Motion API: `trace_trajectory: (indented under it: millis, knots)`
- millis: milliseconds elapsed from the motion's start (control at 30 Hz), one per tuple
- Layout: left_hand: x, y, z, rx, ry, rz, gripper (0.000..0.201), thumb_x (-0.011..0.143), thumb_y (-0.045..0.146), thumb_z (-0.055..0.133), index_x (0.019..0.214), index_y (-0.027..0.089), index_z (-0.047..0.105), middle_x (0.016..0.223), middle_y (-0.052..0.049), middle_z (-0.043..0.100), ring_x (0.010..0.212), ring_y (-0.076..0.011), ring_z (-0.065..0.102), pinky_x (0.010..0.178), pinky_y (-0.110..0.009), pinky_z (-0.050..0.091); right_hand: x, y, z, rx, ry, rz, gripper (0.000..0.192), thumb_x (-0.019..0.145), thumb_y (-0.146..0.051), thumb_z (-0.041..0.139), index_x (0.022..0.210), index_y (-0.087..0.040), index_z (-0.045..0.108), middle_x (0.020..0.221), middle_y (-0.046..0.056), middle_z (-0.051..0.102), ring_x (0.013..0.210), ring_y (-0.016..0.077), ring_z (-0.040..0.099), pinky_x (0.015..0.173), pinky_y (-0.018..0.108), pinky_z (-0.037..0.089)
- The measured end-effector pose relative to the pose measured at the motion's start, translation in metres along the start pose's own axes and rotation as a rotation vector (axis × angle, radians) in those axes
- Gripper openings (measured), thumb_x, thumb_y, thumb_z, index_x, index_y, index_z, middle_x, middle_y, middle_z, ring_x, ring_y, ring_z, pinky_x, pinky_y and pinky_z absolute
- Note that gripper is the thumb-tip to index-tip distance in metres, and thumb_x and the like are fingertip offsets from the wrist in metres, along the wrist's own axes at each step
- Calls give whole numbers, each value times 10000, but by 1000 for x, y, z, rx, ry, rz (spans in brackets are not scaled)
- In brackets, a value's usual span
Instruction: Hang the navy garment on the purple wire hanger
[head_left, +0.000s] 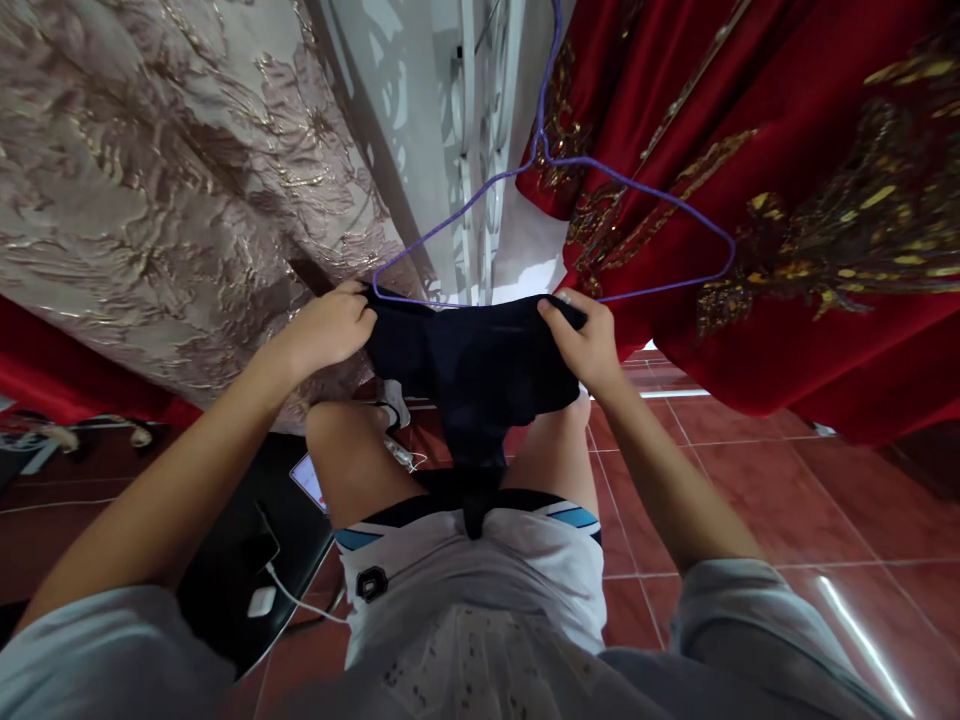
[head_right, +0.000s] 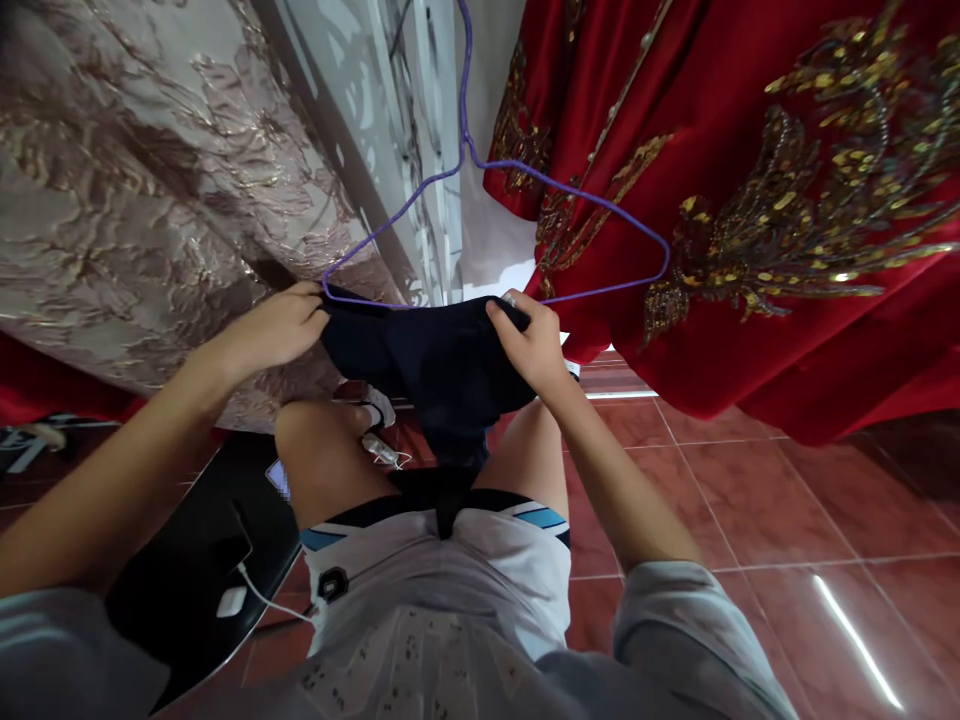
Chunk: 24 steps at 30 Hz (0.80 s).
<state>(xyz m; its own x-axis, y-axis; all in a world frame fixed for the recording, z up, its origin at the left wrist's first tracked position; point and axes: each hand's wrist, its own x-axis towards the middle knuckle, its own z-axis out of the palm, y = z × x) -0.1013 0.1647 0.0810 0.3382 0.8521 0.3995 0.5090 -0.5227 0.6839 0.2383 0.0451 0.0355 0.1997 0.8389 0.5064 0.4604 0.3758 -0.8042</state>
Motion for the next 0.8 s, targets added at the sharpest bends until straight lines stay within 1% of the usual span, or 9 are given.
trace_trajectory:
  millis: [133, 200, 333, 467, 533, 600, 667, 733, 800]
  knots:
    - [2, 30, -15, 234, -57, 283, 207, 920, 235, 597, 726, 198, 534, 1239, -108, 618, 1314, -320, 541, 1266, -532, 312, 0, -7, 1, -11, -43, -7, 415, 964, -421, 616, 670, -199, 425, 658, -28, 357, 634, 109, 354, 622, 286, 302]
    - [7, 48, -17, 252, -29, 426, 128, 980, 299, 573, 880, 222, 585, 1378, -73, 583, 1366, -299, 489, 1256, -545, 340, -2, -12, 5, 38, -84, 27, 424, 963, -439, 624, 675, -199, 428, 669, -26, 371, 639, 109, 362, 619, 285, 305]
    - [18, 71, -2, 295, -19, 561, 174, 1058, 287, 435, 1158, 289, 577, 1304, -65, 628, 1208, -250, 571, 1108, -535, 491, -9, -22, 13, 104, -121, 44, 444, 973, -461, 629, 686, -200, 414, 671, -29, 366, 648, 109, 373, 624, 281, 312]
    - [31, 72, 21, 307, -35, 565, 305, 1073, 249, 387, 1355, 203, 494, 1257, -108, 637, 1199, -257, 587, 1077, -493, 500, -15, -26, 5, 33, -128, -13, 318, 975, -429, 634, 767, -198, 572, 717, -14, 524, 698, 126, 503, 685, 283, 401]
    - [38, 68, 25, 330, -54, 566, 324, 1084, 265, 372, 1362, 174, 511, 1253, -114, 644, 1181, -259, 580, 1071, -493, 490, -17, -24, -6, -24, -86, -89, 168, 945, -377, 669, 980, -214, 693, 922, 24, 673, 827, 157, 610, 773, 301, 469]
    - [47, 61, 24, 347, -68, 560, 299, 1093, 297, 374, 1307, 194, 555, 1207, -88, 657, 1113, -237, 568, 1046, -481, 496, -19, -20, -22, -111, 60, -164, 408, 883, -315, 720, 1280, -236, 672, 1174, 64, 698, 876, 168, 638, 789, 315, 493]
    - [56, 54, 20, 339, -60, 558, 257, 1091, 342, 411, 1242, 227, 585, 1161, -63, 655, 1069, -218, 541, 1033, -467, 497, -19, -16, -42, -198, 273, -181, 736, 829, -249, 736, 1527, -228, 503, 1229, 89, 693, 701, 125, 567, 663, 299, 454]
    - [63, 49, 17, 309, -31, 561, 224, 1077, 402, 471, 1200, 266, 599, 1141, -51, 643, 1082, -223, 523, 1036, -466, 489, -15, -16, -67, -273, 407, -150, 839, 791, -183, 722, 1583, -175, 445, 1110, 90, 723, 580, 89, 450, 581, 284, 380]
    - [66, 46, 13, 290, 15, 580, 225, 1056, 440, 521, 1185, 278, 610, 1167, -57, 619, 1124, -236, 517, 1043, -476, 479, -9, -20, -95, -322, 352, -82, 609, 782, -167, 717, 1388, -129, 661, 923, 74, 726, 571, 79, 434, 567, 281, 343]
